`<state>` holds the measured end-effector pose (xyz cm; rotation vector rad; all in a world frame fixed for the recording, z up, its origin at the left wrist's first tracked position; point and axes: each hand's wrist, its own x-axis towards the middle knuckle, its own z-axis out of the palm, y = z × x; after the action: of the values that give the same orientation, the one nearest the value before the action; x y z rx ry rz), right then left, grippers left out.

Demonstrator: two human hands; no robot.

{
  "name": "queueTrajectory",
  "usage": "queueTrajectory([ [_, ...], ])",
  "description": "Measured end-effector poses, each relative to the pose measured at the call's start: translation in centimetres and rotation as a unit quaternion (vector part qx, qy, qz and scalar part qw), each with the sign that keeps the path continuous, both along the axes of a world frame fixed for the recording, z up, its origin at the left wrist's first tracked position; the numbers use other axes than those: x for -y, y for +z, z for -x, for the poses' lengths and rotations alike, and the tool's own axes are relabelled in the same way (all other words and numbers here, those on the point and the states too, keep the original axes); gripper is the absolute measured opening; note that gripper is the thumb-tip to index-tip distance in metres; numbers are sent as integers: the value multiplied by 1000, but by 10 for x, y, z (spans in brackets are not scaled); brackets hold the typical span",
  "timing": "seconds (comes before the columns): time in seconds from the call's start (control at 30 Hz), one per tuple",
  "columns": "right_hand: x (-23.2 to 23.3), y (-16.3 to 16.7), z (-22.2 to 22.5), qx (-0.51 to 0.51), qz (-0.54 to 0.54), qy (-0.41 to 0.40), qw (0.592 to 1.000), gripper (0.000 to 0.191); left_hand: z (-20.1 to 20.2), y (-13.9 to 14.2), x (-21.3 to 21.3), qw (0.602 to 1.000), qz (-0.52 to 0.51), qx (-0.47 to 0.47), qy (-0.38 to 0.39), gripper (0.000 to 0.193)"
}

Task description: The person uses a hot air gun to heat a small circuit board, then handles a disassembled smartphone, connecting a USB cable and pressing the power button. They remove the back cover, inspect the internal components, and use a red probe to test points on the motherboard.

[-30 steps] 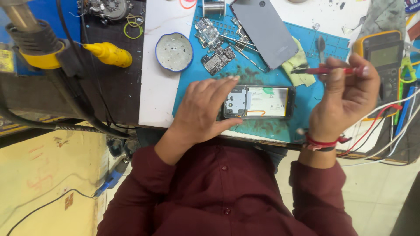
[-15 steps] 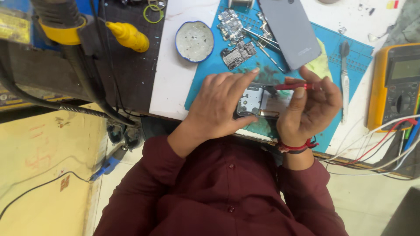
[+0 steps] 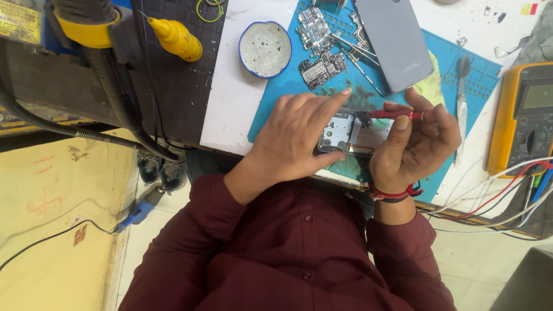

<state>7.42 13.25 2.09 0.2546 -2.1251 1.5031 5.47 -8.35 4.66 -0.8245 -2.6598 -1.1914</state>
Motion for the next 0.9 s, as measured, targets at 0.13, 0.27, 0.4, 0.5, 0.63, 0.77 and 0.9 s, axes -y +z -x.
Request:
queueTrajectory([
  [0.13, 0, -2, 2, -45, -32, 23, 998, 42, 0, 0, 0, 1000, -2, 5, 0, 104],
  [0.27, 1, 5, 9, -101, -103, 15, 989, 42, 1, 0, -1, 1000, -3, 8, 2, 103],
  [0.4, 2, 23, 11, -128, -202, 16, 971, 44, 1, 0, -1, 1000, -5, 1, 1, 103],
  [0.5, 5, 35, 12, -133, -253, 6, 958, 44, 1, -1, -1, 1000, -7, 4, -1, 103],
  [0.63, 9, 40, 18, -106, -220, 38, 969, 36, 0, 1, -2, 1000, -12, 8, 3, 103],
  [0.77, 10, 39, 20, -82, -179, 87, 977, 31, 1, 1, -2, 1000, -18, 12, 4, 103],
  [0.9, 10, 31, 19, -91, -177, 69, 977, 26, 1, 0, -2, 1000, -24, 14, 5, 103],
])
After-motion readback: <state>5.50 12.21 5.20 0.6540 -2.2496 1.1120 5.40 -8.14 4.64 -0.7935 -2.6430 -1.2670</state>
